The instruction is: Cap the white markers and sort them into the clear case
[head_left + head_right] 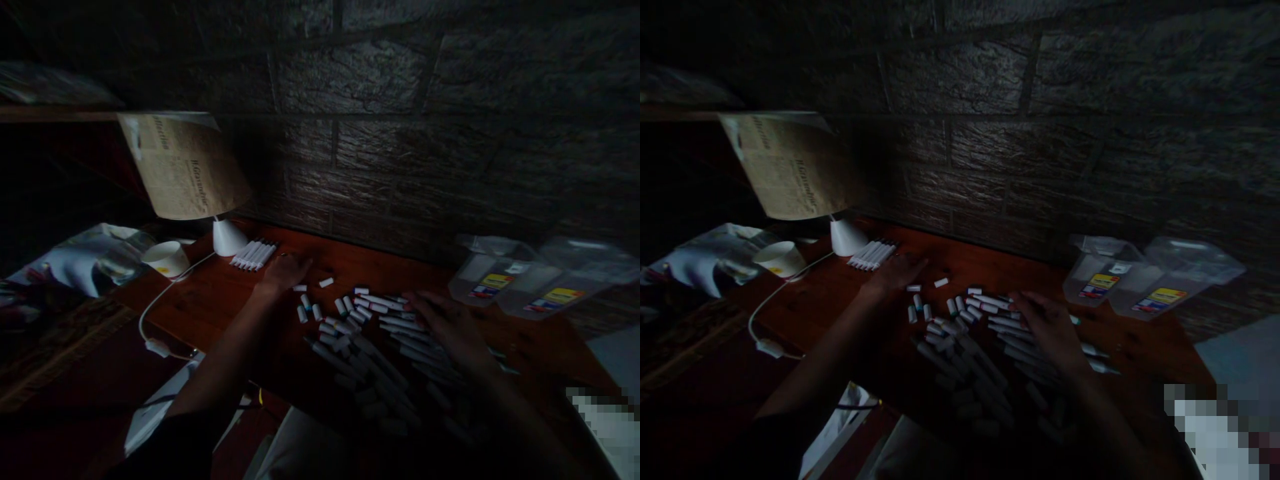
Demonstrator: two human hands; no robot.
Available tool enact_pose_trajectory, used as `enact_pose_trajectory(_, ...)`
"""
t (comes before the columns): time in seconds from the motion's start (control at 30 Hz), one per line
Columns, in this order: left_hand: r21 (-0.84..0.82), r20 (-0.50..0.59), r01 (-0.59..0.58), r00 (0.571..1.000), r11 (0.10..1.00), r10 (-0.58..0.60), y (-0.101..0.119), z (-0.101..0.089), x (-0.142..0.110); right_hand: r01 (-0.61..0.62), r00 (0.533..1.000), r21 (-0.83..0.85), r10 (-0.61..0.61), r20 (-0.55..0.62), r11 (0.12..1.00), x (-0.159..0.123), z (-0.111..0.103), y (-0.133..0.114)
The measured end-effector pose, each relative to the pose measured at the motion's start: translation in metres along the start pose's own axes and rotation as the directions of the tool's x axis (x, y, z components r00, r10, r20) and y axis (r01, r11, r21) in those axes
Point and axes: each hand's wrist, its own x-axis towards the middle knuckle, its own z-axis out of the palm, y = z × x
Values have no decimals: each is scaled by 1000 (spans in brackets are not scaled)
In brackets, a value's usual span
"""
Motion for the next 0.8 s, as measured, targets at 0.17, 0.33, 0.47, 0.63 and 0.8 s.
enact_pose_trajectory(0.17,-356,115,-128,977,926,180,22,-1,-9,56,998,-53,-57,-16,997,5,2,10)
enact_pose_trajectory(0.33,-648,190,-176,905,741,381,32,7,-13,332,930,-351,-367,-36,876,11,1,25)
enact_pose_trajectory(0.47,-700,103,-293,861,651,499,35,14,-11,477,853,-528,-515,85,703,14,2,27)
enact_pose_trajectory(0.63,-749,109,-299,824,591,555,40,17,-13,524,836,-607,-499,231,598,14,11,21)
enact_pose_trajectory(0.8,-701,-18,-406,832,586,555,41,17,-11,457,878,-634,-430,210,624,18,17,19)
